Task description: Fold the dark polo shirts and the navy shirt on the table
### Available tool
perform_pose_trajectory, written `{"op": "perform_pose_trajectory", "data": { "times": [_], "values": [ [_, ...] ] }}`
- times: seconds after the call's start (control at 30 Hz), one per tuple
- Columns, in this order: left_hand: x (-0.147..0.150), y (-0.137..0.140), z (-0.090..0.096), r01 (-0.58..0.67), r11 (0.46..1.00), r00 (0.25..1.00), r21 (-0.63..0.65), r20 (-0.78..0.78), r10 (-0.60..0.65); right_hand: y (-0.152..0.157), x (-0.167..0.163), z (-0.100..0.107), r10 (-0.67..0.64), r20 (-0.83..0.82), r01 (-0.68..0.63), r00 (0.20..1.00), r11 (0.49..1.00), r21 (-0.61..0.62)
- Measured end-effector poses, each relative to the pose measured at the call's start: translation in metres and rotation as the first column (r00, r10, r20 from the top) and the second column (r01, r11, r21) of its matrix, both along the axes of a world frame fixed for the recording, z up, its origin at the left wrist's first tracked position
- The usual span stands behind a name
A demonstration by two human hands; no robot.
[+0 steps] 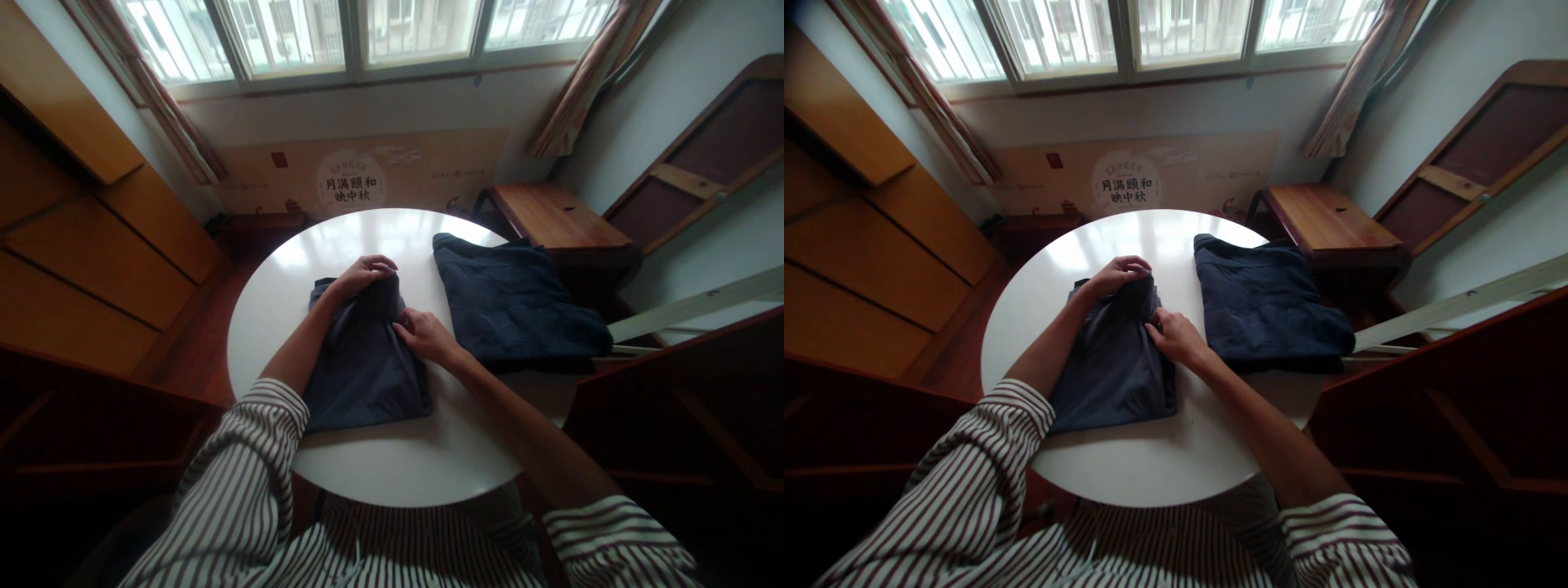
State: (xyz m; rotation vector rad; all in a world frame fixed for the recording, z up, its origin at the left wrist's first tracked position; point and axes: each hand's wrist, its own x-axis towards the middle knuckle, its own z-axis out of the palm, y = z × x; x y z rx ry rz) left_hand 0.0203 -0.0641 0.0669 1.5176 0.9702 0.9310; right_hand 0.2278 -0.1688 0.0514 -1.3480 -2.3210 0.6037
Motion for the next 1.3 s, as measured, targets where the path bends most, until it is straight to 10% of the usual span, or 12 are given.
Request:
{"op": "perform_pose_trajectory", "data": {
  "times": [0.4,0.73,1.13,1.3],
  "values": [
    [0.004,0.005,-0.009,-0.056,0.992,0.995,0.116,-0.073,0.064,0.001,0.005,0.015,-0.047,0.078,0.047,0.996,0.999,-0.004],
    [0.01,0.008,-0.015,-0.087,0.982,0.992,0.167,-0.07,0.1,0.001,0.008,0.02,0.08,-0.004,-0.077,0.997,0.95,-0.303],
    [0.006,0.015,-0.028,-0.094,0.971,0.985,0.221,-0.119,0.122,0.001,0.021,0.031,0.018,-0.162,-0.107,0.987,0.823,-0.558],
    [-0.017,0.012,-0.01,-0.091,0.984,0.926,0.153,-0.35,0.14,-0.008,0.02,0.04,0.006,-0.141,-0.106,0.99,0.693,-0.713]
  ]
}}
